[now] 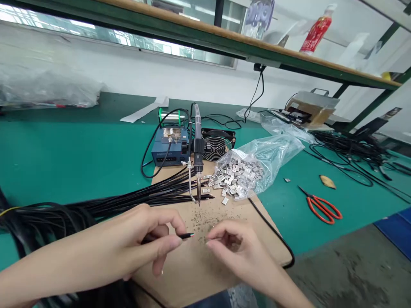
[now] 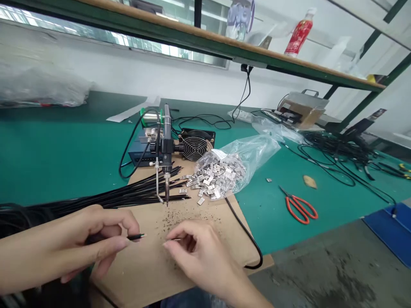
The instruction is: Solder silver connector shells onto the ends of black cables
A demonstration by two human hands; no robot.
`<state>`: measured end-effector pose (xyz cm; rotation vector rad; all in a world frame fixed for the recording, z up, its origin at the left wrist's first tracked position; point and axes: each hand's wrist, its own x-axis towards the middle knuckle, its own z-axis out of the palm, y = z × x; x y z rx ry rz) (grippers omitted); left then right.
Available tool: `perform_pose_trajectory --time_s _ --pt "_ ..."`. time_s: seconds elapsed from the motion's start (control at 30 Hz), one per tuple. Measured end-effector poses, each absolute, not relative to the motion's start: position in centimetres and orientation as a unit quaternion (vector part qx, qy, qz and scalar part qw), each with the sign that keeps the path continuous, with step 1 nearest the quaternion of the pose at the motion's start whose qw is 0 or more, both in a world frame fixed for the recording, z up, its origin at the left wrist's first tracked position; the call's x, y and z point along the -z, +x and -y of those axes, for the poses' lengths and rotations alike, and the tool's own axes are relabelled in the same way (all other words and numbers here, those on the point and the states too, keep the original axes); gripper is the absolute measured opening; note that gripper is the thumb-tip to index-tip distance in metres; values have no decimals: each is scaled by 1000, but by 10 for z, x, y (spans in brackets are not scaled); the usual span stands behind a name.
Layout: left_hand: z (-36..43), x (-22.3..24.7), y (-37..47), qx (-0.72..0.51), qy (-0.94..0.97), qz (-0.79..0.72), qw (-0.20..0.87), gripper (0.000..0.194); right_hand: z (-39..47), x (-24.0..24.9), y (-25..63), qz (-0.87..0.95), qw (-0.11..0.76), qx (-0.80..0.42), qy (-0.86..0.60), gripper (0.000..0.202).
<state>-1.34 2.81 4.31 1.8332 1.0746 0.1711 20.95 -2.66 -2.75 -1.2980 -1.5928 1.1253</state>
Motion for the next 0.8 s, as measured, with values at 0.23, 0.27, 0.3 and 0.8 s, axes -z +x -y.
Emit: perform_pose_trajectory --time_s 0.23,0.27,0.3,0.8 --pt "-30 -28 -15 -13 698 -441 564 24 24 28 170 446 474 -593 -474 14" --pt "-29 -28 -14 -10 699 -443 561 25 23 25 167 438 479 -598 -470 15" --pt "-28 -28 -14 -9 698 -446 560 26 22 23 166 432 485 -599 -468 14" --pt "-23 -21 -29 -92 642 -422 633 30 28 35 156 329 678 -542 -371 27"
